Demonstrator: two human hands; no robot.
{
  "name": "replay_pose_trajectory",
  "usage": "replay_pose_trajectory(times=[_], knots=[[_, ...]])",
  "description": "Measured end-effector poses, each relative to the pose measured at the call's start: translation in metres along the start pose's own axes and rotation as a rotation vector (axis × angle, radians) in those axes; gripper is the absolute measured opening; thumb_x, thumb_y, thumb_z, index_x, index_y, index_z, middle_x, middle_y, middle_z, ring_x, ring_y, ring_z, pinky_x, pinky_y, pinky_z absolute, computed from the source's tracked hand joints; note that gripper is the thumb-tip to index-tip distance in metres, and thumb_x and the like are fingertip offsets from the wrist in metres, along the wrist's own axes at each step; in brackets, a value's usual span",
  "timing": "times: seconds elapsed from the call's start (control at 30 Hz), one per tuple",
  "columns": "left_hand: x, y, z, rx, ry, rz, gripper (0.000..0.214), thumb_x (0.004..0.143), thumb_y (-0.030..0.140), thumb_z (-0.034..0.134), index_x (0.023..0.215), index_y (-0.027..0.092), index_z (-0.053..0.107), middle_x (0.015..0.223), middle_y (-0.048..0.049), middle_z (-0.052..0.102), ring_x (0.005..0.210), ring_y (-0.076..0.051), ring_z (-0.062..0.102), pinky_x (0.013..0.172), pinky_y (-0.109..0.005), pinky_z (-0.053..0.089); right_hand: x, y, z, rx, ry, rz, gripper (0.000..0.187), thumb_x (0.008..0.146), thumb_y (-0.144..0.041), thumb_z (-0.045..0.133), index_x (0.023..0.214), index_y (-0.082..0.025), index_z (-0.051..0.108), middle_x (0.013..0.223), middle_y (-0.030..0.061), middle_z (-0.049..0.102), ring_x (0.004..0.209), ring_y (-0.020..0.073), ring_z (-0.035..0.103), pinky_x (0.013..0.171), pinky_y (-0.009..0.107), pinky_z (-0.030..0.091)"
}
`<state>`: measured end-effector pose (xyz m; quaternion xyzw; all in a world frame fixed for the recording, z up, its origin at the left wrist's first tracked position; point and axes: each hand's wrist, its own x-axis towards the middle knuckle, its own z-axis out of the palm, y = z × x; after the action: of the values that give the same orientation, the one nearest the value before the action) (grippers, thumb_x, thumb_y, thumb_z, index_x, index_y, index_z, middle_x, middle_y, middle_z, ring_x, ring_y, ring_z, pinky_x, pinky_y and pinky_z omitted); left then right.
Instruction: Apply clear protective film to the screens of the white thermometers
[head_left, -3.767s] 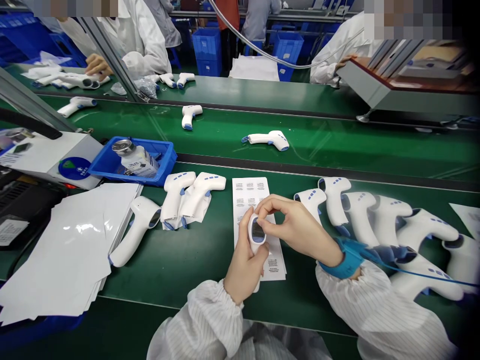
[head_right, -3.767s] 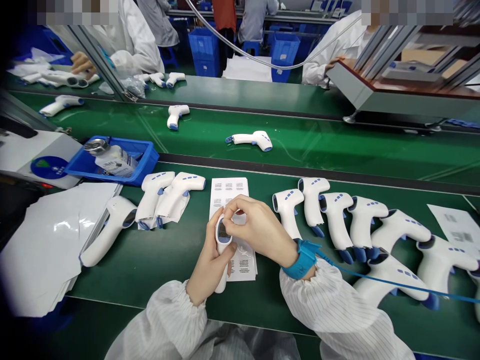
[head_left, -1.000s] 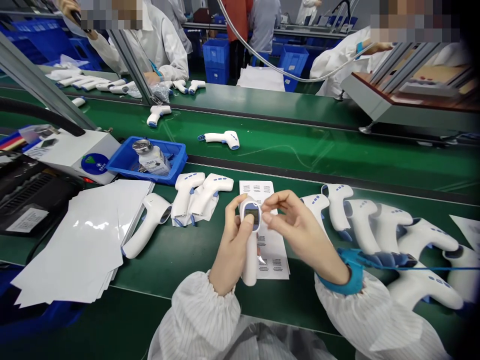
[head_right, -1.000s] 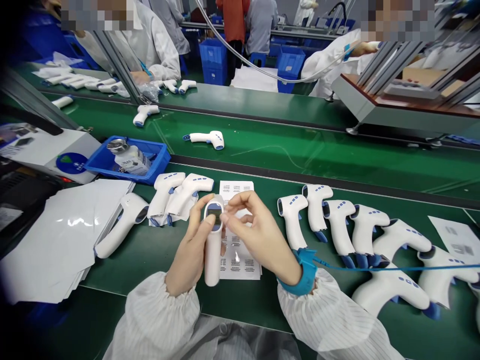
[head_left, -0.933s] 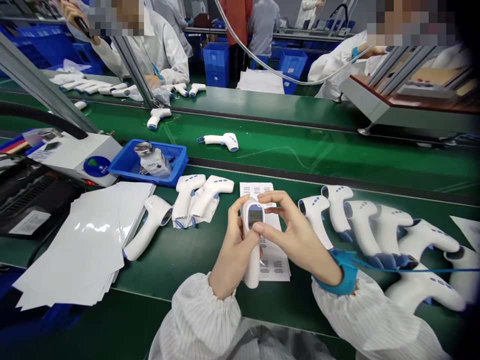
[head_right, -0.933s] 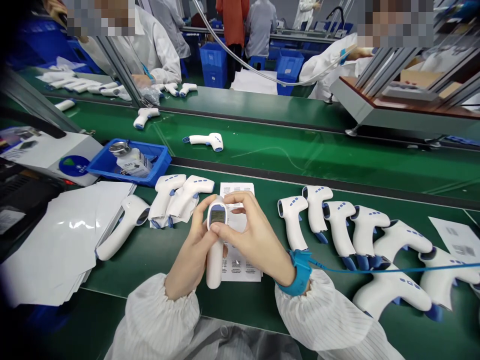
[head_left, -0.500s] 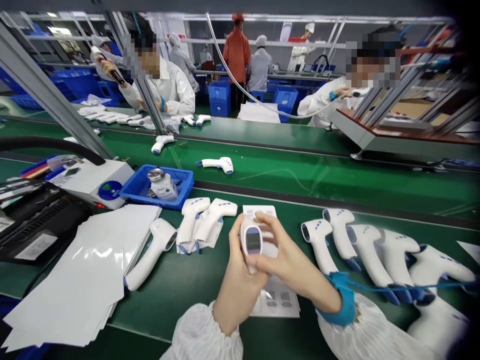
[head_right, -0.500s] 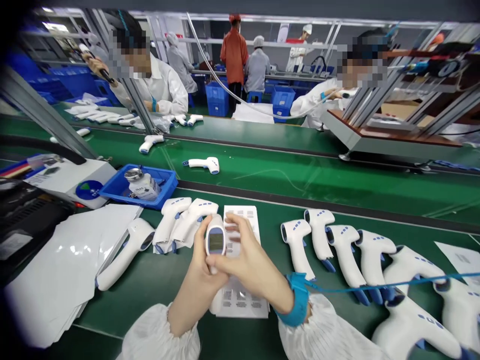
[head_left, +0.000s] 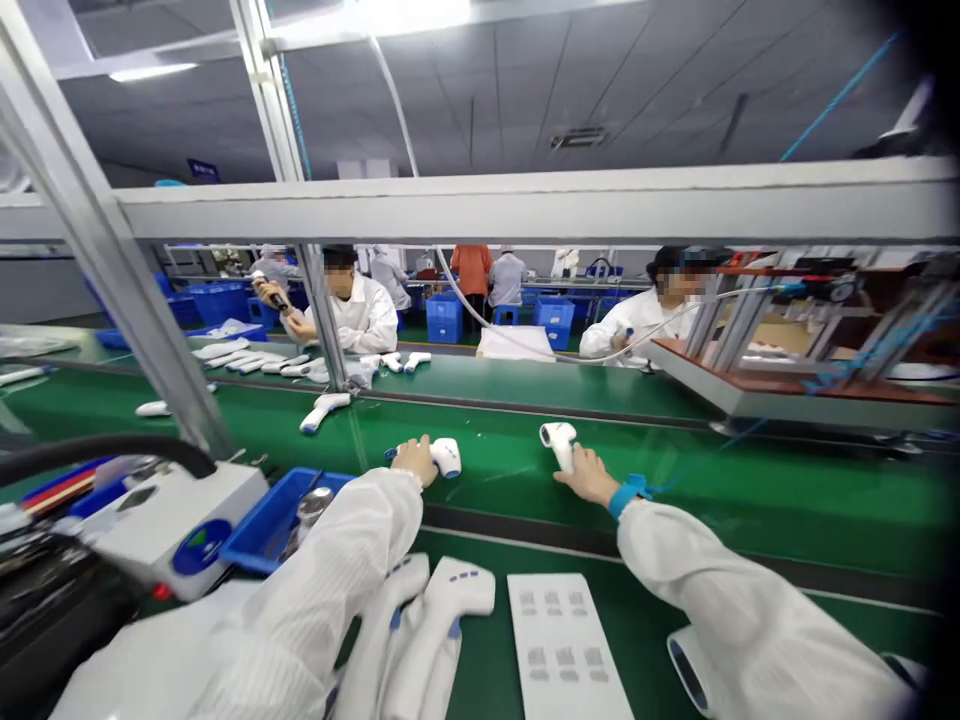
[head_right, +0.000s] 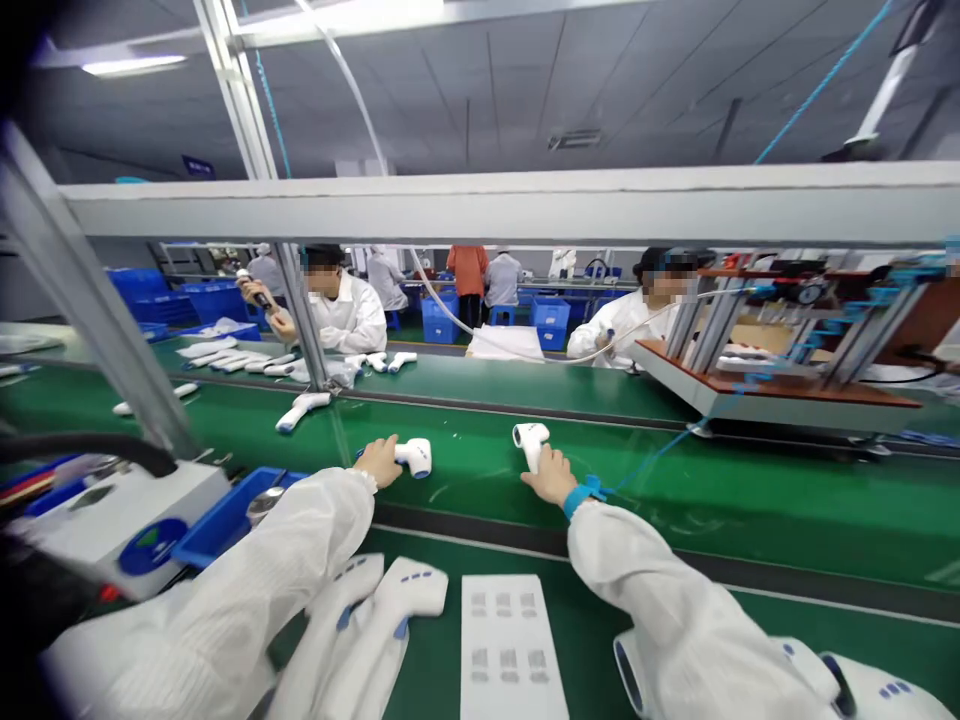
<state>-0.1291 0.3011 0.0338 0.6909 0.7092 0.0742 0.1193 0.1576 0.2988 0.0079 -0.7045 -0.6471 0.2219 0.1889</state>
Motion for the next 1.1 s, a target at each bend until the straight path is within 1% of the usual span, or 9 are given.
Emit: replay_pose_trajectory(times=[0.2,0.4,0.6,0.73,0.8,0.9,0.97,1.03,1.1], knots=[[0.056,-0.019,0.009,0.206,-0.042,-0.009,0.035,0.091,0.032,0.059,0.123,0.016,0.056,0.122,-0.01,0.059,0.103,-0.023,0.062,0.086,-0.044,0.054,-0.046,0.005,0.017,-0.001,0.004,-0.131,0.045,0.078,-0.023,0.06,0.123,-0.016,0.054,0.13,0.0139,0.052,0.124,0.0272,0.048,0.106,0.035,0.036],[0.046,0.003,-0.018,0.248,-0.036,0.121,0.035,0.092,0.032,0.058,0.123,0.016,0.056,0.122,-0.0102,0.059,0.103,-0.023,0.062,0.086,-0.044,0.054,-0.126,0.03,-0.001,0.319,-0.04,-0.119,0.04,0.082,-0.041,0.057,0.118,-0.022,0.058,0.132,0.011,0.052,0.129,0.0277,0.046,0.106,0.041,0.041],[-0.088,0.064,-0.014,0.116,0.026,0.312,0.034,0.092,0.029,0.057,0.122,0.016,0.055,0.12,-0.0098,0.06,0.105,-0.024,0.061,0.089,-0.046,0.051,-0.153,-0.01,-0.016,1.002,-0.031,0.033,0.06,0.084,-0.067,0.047,0.126,-0.023,0.051,0.133,0.0123,0.054,0.111,0.025,0.061,0.088,0.039,0.053],[-0.201,0.092,0.0,-0.091,-0.025,0.376,0.038,0.09,0.015,0.047,0.128,0.018,0.047,0.113,-0.013,0.062,0.109,-0.03,0.06,0.089,-0.045,0.05,-0.184,-0.036,0.005,1.01,0.23,-0.136,0.048,0.087,-0.064,0.045,0.091,-0.02,0.062,0.088,0.0049,0.065,0.083,0.0206,0.062,0.074,0.033,0.051],[-0.24,0.098,0.009,-0.424,-0.233,0.393,0.057,0.087,0.019,0.05,0.141,0.023,0.03,0.104,-0.0081,0.064,0.086,-0.022,0.068,0.075,-0.036,0.055,-0.201,-0.036,0.018,0.98,0.273,-0.193,0.048,0.092,-0.06,0.038,0.075,-0.019,0.058,0.069,0.0023,0.06,0.068,0.0183,0.058,0.067,0.031,0.048],[-0.278,0.1,0.03,-1.222,-0.547,0.283,0.082,0.081,0.019,0.055,0.148,0.03,0.009,0.086,0.0005,0.06,0.048,-0.01,0.055,0.051,-0.027,0.051,-0.224,-0.028,0.032,0.842,0.253,-0.272,0.045,0.098,-0.049,0.027,0.077,-0.02,0.055,0.073,0.0035,0.06,0.07,0.0175,0.057,0.068,0.031,0.048],[-0.293,0.095,0.05,-1.527,-0.438,0.112,0.087,0.08,0.021,0.058,0.148,0.034,0.007,0.081,0.0037,0.054,0.046,-0.007,0.046,0.045,-0.022,0.045,-0.238,-0.017,0.035,0.711,0.252,-0.307,0.032,0.097,-0.042,0.035,0.09,-0.02,0.056,0.092,0.0056,0.062,0.087,0.0187,0.059,0.08,0.032,0.048],[-0.304,0.087,0.069,-1.584,-0.238,-0.045,0.086,0.083,0.027,0.061,0.149,0.038,0.007,0.077,0.0049,0.05,0.051,-0.008,0.044,0.044,-0.019,0.042,-0.253,-0.001,0.036,0.63,0.214,-0.308,0.017,0.091,-0.035,0.049,0.094,-0.02,0.058,0.1,0.0058,0.061,0.096,0.0204,0.058,0.085,0.033,0.046],[-0.311,0.08,0.085,-1.562,-0.197,-0.11,0.085,0.085,0.034,0.062,0.15,0.038,0.007,0.071,0.0056,0.046,0.054,-0.01,0.044,0.046,-0.02,0.043,-0.27,0.019,0.036,0.585,0.13,-0.307,0.009,0.084,-0.028,0.058,0.082,-0.021,0.062,0.09,0.0043,0.062,0.088,0.0212,0.06,0.079,0.034,0.047]])
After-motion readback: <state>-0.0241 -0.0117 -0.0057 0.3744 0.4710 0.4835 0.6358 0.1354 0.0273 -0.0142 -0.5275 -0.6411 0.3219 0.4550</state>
